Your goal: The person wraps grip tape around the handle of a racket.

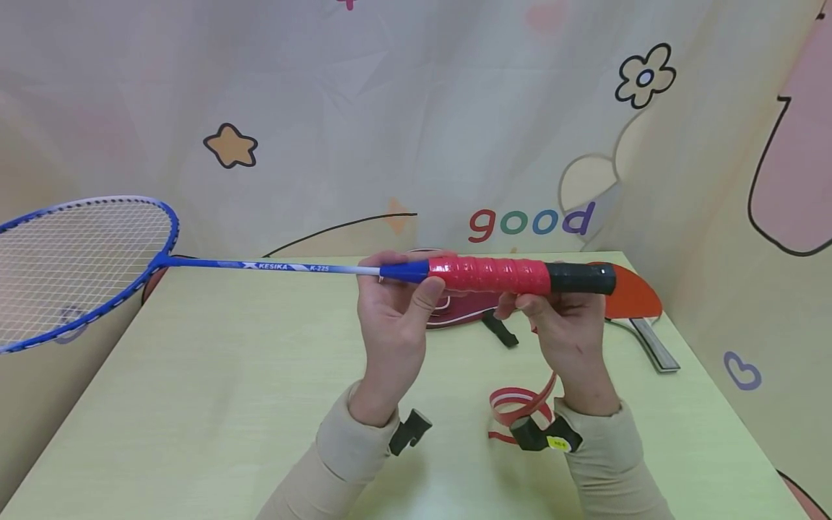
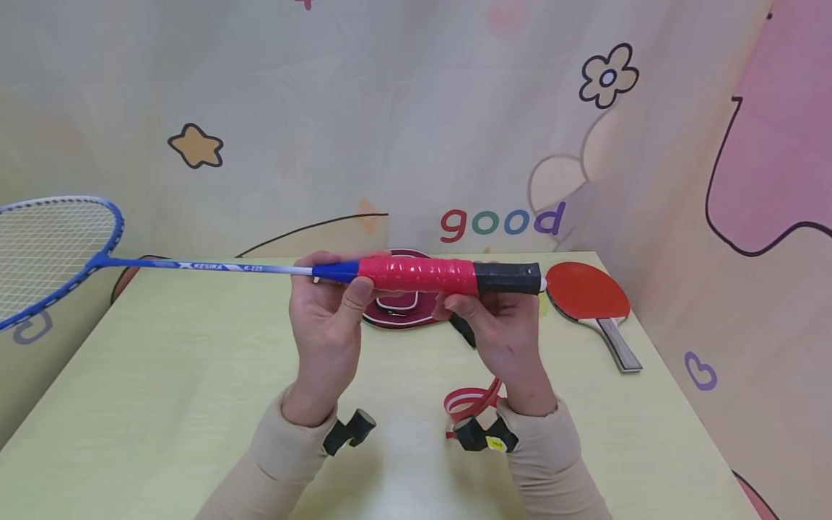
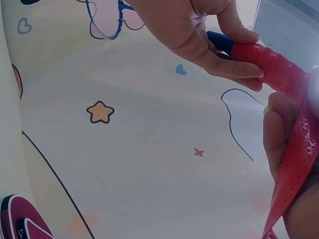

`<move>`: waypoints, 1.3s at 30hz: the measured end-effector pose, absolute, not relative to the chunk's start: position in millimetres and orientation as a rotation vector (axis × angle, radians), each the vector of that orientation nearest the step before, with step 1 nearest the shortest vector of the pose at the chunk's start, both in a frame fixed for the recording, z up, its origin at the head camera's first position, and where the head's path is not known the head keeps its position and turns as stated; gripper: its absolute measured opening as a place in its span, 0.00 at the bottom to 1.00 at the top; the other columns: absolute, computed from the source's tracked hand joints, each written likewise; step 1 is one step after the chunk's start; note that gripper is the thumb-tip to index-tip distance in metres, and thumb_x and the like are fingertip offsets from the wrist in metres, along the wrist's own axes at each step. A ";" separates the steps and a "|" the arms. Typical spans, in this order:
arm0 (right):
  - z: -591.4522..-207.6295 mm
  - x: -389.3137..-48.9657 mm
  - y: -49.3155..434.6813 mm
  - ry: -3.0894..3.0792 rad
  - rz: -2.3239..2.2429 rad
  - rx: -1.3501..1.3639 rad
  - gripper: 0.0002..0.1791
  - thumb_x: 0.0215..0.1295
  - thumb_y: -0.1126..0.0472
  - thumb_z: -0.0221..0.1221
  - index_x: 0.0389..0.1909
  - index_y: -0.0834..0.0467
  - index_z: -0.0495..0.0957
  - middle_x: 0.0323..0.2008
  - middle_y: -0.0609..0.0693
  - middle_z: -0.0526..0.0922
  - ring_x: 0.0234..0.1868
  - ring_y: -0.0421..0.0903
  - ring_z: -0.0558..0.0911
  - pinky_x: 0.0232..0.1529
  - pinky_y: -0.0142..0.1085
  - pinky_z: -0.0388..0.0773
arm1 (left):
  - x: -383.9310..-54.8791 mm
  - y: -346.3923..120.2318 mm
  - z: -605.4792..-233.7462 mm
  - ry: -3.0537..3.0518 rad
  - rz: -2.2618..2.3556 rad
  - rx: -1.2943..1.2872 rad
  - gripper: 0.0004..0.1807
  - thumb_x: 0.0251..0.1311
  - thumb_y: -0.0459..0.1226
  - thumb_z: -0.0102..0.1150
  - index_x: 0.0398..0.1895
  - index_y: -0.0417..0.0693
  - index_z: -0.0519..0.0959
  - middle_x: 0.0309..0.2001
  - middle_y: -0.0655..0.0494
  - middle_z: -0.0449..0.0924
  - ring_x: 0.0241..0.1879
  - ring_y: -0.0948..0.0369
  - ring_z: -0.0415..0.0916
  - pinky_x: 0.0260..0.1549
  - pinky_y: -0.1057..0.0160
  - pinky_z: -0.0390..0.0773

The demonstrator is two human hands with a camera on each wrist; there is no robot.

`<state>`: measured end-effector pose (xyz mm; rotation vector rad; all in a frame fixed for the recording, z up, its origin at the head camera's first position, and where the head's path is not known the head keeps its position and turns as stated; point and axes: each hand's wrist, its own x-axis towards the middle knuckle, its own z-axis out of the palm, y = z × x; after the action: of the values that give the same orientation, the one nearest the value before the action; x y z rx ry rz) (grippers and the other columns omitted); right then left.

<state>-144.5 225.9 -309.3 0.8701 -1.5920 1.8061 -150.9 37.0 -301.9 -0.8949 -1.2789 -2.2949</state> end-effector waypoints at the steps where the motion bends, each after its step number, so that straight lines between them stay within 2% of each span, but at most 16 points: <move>1: -309.5 -144.5 226.0 -1.591 1.806 0.873 0.21 0.62 0.60 0.65 0.50 0.69 0.75 0.33 0.56 0.86 0.32 0.49 0.87 0.34 0.30 0.81 | -150.9 36.8 -301.9 -1.276 -2.297 -0.895 0.29 0.60 0.48 0.63 0.53 0.49 0.57 0.53 0.40 0.75 0.54 0.48 0.75 0.47 0.61 0.81; 6: -310.4 -144.4 225.7 -1.597 1.799 0.871 0.22 0.63 0.61 0.64 0.53 0.70 0.74 0.36 0.56 0.87 0.36 0.50 0.87 0.44 0.38 0.83 | -151.2 36.3 -302.0 -1.268 -2.307 -0.886 0.28 0.60 0.48 0.63 0.52 0.49 0.58 0.52 0.41 0.75 0.54 0.49 0.75 0.47 0.60 0.81; 10: -310.2 -144.5 225.2 -1.598 1.784 0.867 0.21 0.64 0.63 0.64 0.52 0.72 0.73 0.36 0.57 0.86 0.36 0.51 0.87 0.45 0.40 0.83 | -151.1 36.0 -302.4 -1.268 -2.317 -0.879 0.28 0.60 0.48 0.63 0.52 0.48 0.58 0.52 0.43 0.75 0.52 0.50 0.77 0.47 0.57 0.81; 14: -309.9 -145.1 223.8 -1.591 1.770 0.866 0.22 0.63 0.62 0.64 0.53 0.71 0.73 0.38 0.57 0.86 0.37 0.51 0.87 0.42 0.35 0.82 | -150.7 35.6 -302.1 -1.263 -2.326 -0.886 0.27 0.61 0.47 0.62 0.52 0.48 0.58 0.52 0.43 0.74 0.51 0.50 0.78 0.48 0.53 0.81; 17: -309.2 -146.2 222.1 -1.565 1.793 0.866 0.25 0.63 0.61 0.64 0.56 0.70 0.72 0.44 0.58 0.84 0.39 0.52 0.86 0.44 0.35 0.82 | -150.4 35.4 -301.5 -1.261 -2.330 -0.885 0.27 0.61 0.47 0.62 0.52 0.48 0.58 0.52 0.44 0.74 0.51 0.50 0.78 0.48 0.52 0.80; 21: -308.3 -147.7 220.2 -1.513 1.812 0.860 0.26 0.61 0.62 0.65 0.57 0.70 0.72 0.49 0.60 0.81 0.42 0.53 0.86 0.47 0.39 0.82 | -150.5 35.0 -301.2 -1.258 -2.340 -0.874 0.27 0.61 0.47 0.62 0.52 0.47 0.58 0.50 0.45 0.74 0.49 0.51 0.79 0.47 0.53 0.81; 25: -308.1 -147.6 219.5 -1.462 1.804 0.854 0.25 0.59 0.62 0.67 0.54 0.71 0.73 0.45 0.59 0.83 0.39 0.51 0.86 0.44 0.37 0.83 | -150.9 35.2 -301.1 -1.258 -2.348 -0.857 0.28 0.61 0.47 0.63 0.52 0.46 0.59 0.47 0.44 0.73 0.47 0.53 0.79 0.46 0.54 0.81; 31: -306.8 -146.3 218.8 -1.397 1.884 0.887 0.18 0.58 0.66 0.68 0.44 0.70 0.75 0.34 0.58 0.82 0.32 0.52 0.86 0.40 0.39 0.84 | -150.9 36.5 -300.0 -1.274 -2.382 -0.827 0.28 0.59 0.50 0.64 0.50 0.48 0.59 0.43 0.47 0.73 0.41 0.55 0.82 0.44 0.53 0.82; 35: -307.7 -145.7 218.3 -1.395 1.908 0.865 0.16 0.58 0.66 0.68 0.41 0.68 0.75 0.33 0.58 0.81 0.31 0.52 0.85 0.40 0.40 0.84 | -151.4 37.2 -300.6 -1.282 -2.397 -0.824 0.29 0.59 0.51 0.64 0.51 0.48 0.59 0.45 0.47 0.73 0.43 0.55 0.81 0.46 0.55 0.82; 39: -308.1 -146.1 218.4 -1.380 1.930 0.852 0.15 0.58 0.66 0.68 0.40 0.68 0.74 0.33 0.58 0.80 0.30 0.52 0.85 0.39 0.40 0.84 | -151.5 38.2 -301.0 -1.258 -2.413 -0.853 0.27 0.62 0.47 0.64 0.52 0.46 0.59 0.47 0.45 0.72 0.45 0.54 0.79 0.47 0.55 0.81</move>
<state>-146.1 218.4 -308.1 0.8522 -1.3801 1.9296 -151.5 38.2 -301.0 -0.8528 -1.2577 -2.4127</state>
